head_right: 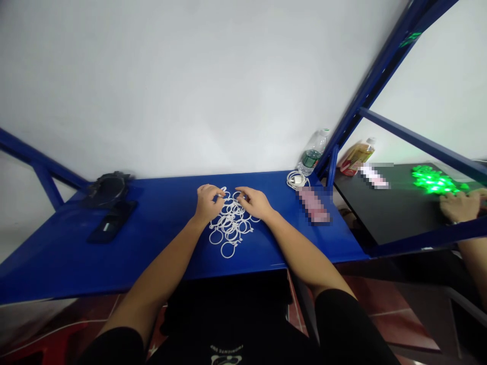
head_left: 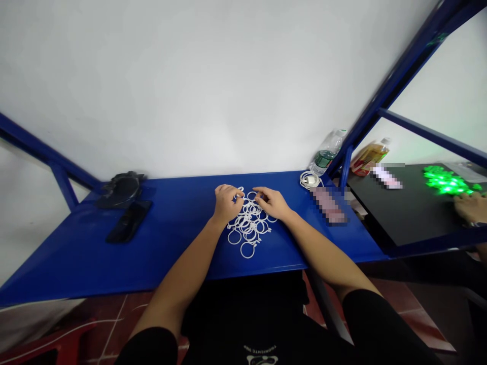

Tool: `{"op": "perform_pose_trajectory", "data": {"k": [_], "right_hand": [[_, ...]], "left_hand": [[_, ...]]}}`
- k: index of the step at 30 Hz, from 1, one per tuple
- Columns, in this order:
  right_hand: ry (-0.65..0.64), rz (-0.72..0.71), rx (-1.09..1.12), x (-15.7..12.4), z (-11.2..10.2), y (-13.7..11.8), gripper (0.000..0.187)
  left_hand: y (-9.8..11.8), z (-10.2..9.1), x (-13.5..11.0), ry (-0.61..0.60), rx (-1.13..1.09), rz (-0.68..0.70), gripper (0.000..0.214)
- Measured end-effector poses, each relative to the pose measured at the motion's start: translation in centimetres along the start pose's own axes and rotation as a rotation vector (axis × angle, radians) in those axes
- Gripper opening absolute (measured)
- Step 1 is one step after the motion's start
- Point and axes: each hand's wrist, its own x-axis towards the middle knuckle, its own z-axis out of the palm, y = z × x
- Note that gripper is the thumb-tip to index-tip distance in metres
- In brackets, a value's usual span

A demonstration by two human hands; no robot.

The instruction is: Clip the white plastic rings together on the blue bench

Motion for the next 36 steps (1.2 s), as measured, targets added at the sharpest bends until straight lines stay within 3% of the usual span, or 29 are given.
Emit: {"op": "perform_pose_trajectory", "data": {"k": [13, 21, 29, 31, 33, 36], "right_hand": [[0.018, 0.025, 0.003, 0.2, -0.5, 0.5, 0.031], [-0.012, 0.024, -0.002, 0.3, -0.1, 0.7, 0.03], [-0.017, 0.005, -0.058, 0.4, -0.3, 1.1, 0.027], [-0.021, 0.001, -0.096, 0.4, -0.4, 1.2, 0.027], [-0.037, -0.028, -0.131, 0.5, -0.3, 1.2, 0.027], [-0.113, -0.13, -0.177, 0.6, 0.1, 1.2, 0.04]], "left_hand": [[-1.2, -0.1, 0.1, -0.061, -0.044, 0.038, 0.031], [-2.0, 0.1, 0.4, -0.027, -0.038, 0.019, 0.033], [-2.6, 0.0, 0.3, -0.169, -0.059, 0.015, 0.039], [-2.6, 0.1, 0.3, -0.236, -0.096, 0.066, 0.044], [-2.6, 0.2, 0.3, -0.294, -0.101, 0.148, 0.037], [-2.9, 0.5, 0.2, -0.305, -0.057, 0.163, 0.032]]}}
